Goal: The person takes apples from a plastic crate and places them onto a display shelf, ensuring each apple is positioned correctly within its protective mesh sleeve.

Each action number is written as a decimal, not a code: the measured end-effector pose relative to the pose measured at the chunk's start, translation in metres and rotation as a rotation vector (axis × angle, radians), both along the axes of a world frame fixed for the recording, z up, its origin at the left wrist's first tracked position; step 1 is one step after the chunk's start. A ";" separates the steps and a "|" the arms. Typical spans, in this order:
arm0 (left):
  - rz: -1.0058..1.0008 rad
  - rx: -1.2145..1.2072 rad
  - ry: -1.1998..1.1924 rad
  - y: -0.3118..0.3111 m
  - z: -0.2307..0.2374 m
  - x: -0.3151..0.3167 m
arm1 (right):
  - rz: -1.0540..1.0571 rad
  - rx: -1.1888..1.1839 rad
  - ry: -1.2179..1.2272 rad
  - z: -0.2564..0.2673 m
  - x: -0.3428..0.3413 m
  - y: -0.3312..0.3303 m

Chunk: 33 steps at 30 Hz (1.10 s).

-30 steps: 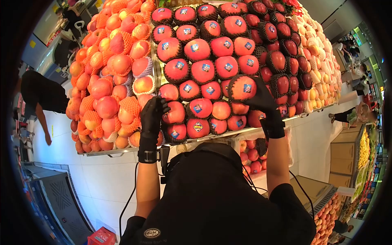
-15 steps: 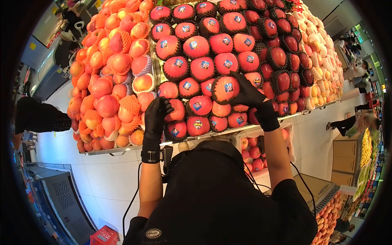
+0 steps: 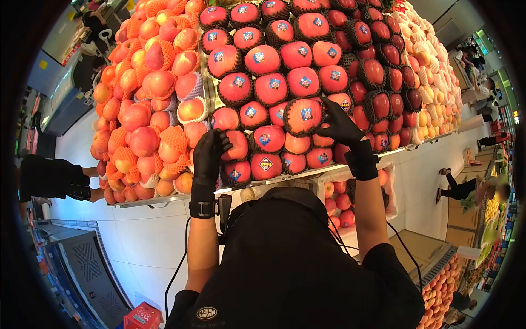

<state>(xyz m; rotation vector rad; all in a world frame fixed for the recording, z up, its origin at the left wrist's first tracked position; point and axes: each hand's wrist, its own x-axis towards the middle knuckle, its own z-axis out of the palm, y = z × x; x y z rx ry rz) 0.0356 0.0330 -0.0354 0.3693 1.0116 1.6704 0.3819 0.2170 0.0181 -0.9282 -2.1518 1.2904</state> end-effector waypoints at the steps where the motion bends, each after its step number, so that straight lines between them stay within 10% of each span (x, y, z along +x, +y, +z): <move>1: 0.002 -0.002 0.002 0.000 0.000 0.000 | -0.026 -0.018 0.016 -0.011 0.005 0.001; 20: 0.078 -0.054 -0.021 0.000 0.010 -0.003 | -0.307 -0.096 0.016 -0.027 0.032 -0.034; 23: 0.026 -0.012 0.903 -0.002 -0.004 -0.010 | -0.355 -0.046 0.017 -0.032 0.036 -0.042; 26: 0.087 0.083 -0.261 -0.001 0.023 -0.002 | -0.473 -0.017 0.046 -0.034 0.032 -0.051; 33: -0.114 0.155 -0.255 -0.003 0.002 -0.023 | -0.513 0.090 -0.246 -0.021 0.028 -0.077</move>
